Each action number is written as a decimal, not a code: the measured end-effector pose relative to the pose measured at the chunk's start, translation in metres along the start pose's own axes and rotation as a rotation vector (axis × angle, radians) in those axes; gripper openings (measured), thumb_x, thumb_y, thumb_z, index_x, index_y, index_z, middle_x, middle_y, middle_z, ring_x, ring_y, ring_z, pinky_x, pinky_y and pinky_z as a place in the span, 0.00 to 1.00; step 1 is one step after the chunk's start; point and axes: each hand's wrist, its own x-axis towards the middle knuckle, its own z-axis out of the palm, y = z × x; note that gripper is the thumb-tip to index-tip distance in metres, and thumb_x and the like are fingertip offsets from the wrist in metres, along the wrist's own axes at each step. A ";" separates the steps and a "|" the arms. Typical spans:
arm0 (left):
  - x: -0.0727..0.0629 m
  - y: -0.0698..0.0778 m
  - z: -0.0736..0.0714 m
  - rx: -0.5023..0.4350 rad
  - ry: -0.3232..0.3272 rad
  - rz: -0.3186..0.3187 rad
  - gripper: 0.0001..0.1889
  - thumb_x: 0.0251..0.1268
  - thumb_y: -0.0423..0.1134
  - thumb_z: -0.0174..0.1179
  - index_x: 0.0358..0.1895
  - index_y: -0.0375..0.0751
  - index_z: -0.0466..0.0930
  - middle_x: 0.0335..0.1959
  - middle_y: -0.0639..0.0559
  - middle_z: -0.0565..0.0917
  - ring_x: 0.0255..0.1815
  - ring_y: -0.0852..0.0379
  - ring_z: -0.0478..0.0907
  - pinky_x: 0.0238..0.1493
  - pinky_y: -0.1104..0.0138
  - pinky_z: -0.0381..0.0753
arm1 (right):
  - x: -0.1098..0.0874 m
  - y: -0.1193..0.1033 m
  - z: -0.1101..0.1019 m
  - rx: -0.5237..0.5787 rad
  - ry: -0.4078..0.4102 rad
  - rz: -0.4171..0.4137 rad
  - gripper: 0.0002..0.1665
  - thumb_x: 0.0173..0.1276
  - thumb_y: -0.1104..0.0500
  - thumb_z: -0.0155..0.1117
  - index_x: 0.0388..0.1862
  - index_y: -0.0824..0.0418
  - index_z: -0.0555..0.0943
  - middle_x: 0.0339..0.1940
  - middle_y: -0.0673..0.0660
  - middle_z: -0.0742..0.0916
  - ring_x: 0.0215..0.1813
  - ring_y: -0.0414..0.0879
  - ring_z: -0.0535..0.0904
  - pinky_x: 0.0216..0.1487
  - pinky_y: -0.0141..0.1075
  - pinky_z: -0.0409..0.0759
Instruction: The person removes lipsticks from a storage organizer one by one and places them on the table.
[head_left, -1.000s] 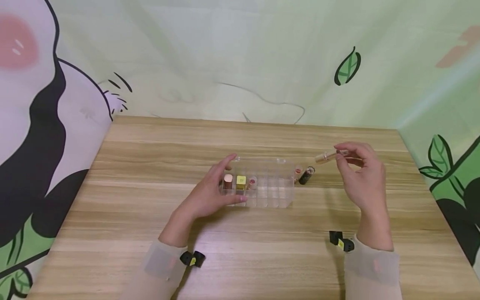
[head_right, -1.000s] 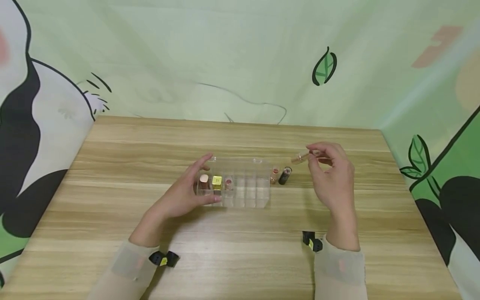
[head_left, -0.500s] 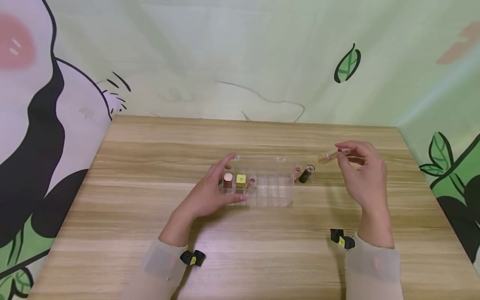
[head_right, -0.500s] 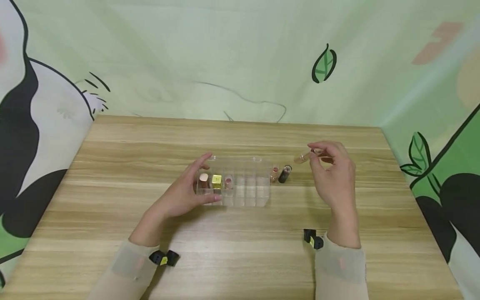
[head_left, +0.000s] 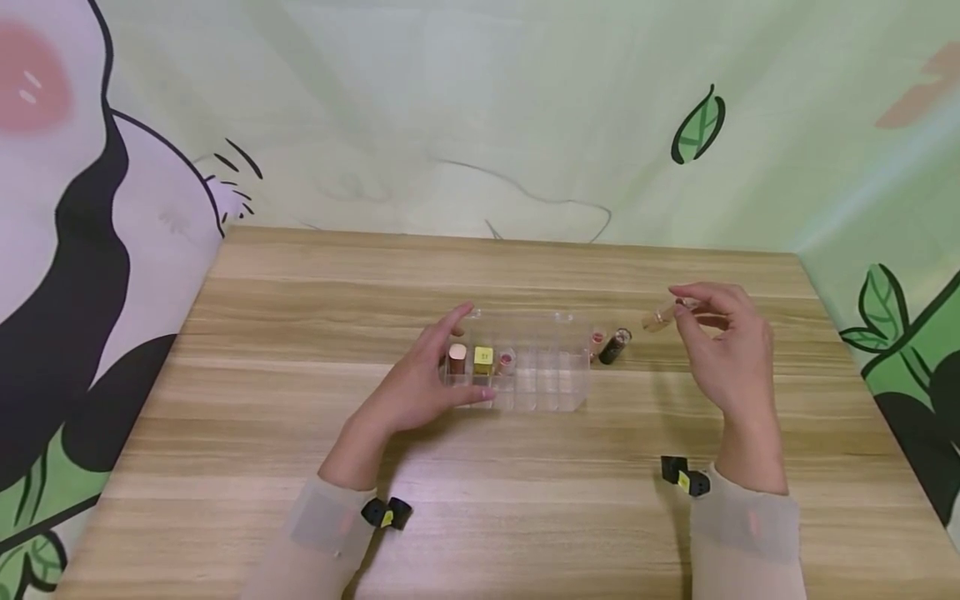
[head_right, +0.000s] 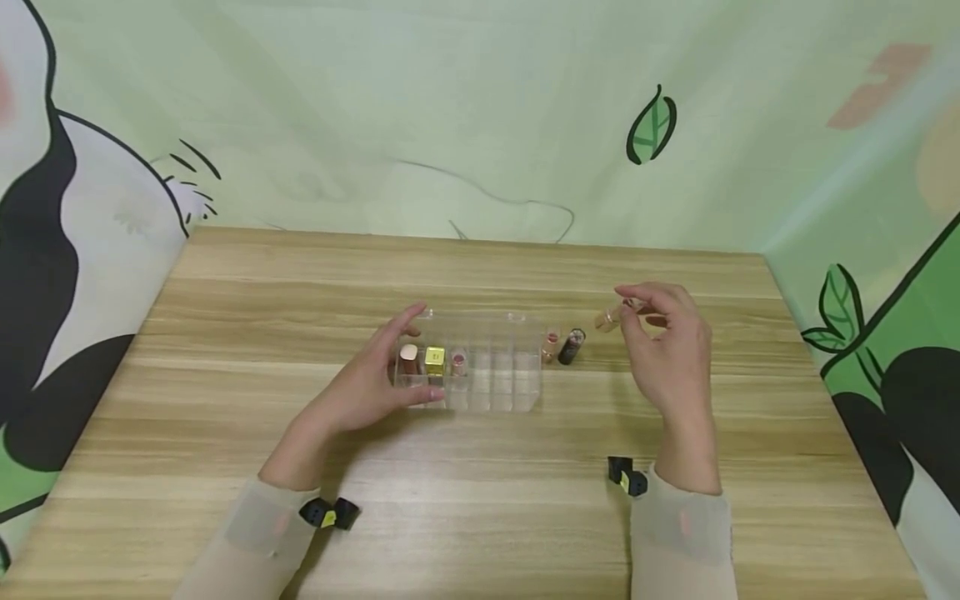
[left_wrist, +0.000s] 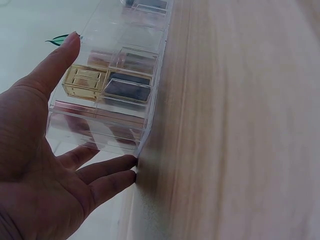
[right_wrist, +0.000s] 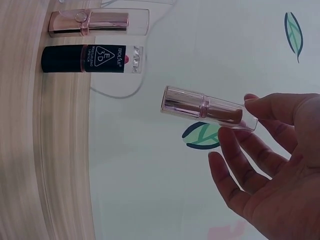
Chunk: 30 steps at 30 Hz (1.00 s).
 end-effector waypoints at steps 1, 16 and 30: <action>0.000 0.000 0.000 0.001 0.000 0.000 0.62 0.55 0.59 0.82 0.82 0.89 0.41 0.75 0.52 0.69 0.77 0.39 0.70 0.71 0.36 0.72 | 0.000 0.000 0.000 -0.001 0.000 0.000 0.11 0.74 0.71 0.66 0.51 0.67 0.91 0.49 0.54 0.87 0.46 0.30 0.79 0.50 0.23 0.79; 0.000 0.000 -0.001 -0.004 -0.004 0.005 0.62 0.54 0.61 0.82 0.83 0.88 0.41 0.75 0.51 0.69 0.77 0.38 0.69 0.72 0.37 0.72 | 0.000 0.001 0.001 -0.027 -0.038 0.018 0.12 0.75 0.69 0.67 0.53 0.64 0.92 0.51 0.59 0.88 0.46 0.30 0.78 0.50 0.23 0.77; 0.000 0.003 -0.002 0.003 -0.004 0.010 0.62 0.54 0.62 0.82 0.83 0.87 0.42 0.75 0.51 0.69 0.75 0.41 0.71 0.71 0.38 0.73 | 0.001 0.005 0.003 -0.066 -0.095 0.070 0.14 0.75 0.66 0.70 0.57 0.61 0.91 0.52 0.60 0.89 0.45 0.29 0.77 0.50 0.25 0.76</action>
